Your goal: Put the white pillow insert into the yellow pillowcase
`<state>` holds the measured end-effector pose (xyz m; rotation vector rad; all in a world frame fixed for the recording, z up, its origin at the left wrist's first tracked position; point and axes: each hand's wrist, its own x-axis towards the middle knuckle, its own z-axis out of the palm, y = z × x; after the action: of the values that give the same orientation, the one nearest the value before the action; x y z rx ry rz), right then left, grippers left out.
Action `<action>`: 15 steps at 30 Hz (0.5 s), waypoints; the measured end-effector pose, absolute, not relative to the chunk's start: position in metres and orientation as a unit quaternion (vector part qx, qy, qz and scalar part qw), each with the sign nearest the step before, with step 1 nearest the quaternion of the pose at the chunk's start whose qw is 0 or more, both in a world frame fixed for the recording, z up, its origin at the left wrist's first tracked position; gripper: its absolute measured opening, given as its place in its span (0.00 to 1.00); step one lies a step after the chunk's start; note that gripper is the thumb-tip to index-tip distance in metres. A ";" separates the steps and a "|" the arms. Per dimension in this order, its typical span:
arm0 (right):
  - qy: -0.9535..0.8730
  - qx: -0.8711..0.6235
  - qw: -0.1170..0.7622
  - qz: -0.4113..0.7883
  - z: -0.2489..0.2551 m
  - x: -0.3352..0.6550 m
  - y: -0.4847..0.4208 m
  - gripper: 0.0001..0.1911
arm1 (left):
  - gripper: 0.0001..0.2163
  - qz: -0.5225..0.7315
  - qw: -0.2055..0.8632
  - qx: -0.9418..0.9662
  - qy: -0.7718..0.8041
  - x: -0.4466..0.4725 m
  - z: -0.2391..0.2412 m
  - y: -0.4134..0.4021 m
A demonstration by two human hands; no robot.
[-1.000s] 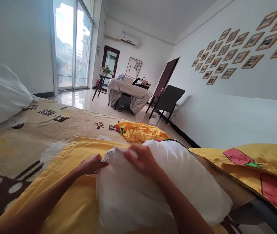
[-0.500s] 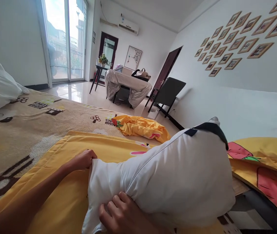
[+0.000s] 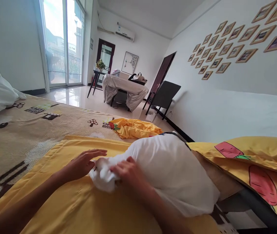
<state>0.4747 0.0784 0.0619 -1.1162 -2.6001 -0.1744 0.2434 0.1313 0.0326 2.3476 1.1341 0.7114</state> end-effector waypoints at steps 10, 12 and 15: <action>-0.826 -0.457 0.330 -0.012 0.033 0.475 0.122 0.20 | 0.29 0.385 0.048 0.855 0.343 0.276 0.025 0.109; -0.830 -0.437 0.346 -0.023 0.026 0.477 0.118 0.21 | 0.26 0.394 -0.002 0.855 0.337 0.282 0.018 0.108; -0.839 -0.414 0.353 -0.027 0.028 0.478 0.113 0.22 | 0.20 0.405 -0.032 0.854 0.326 0.287 0.015 0.105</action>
<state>0.4783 0.1126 0.0277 -1.0707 -2.1692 -0.0695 0.2870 0.1048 0.0147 2.7373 1.0452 1.2988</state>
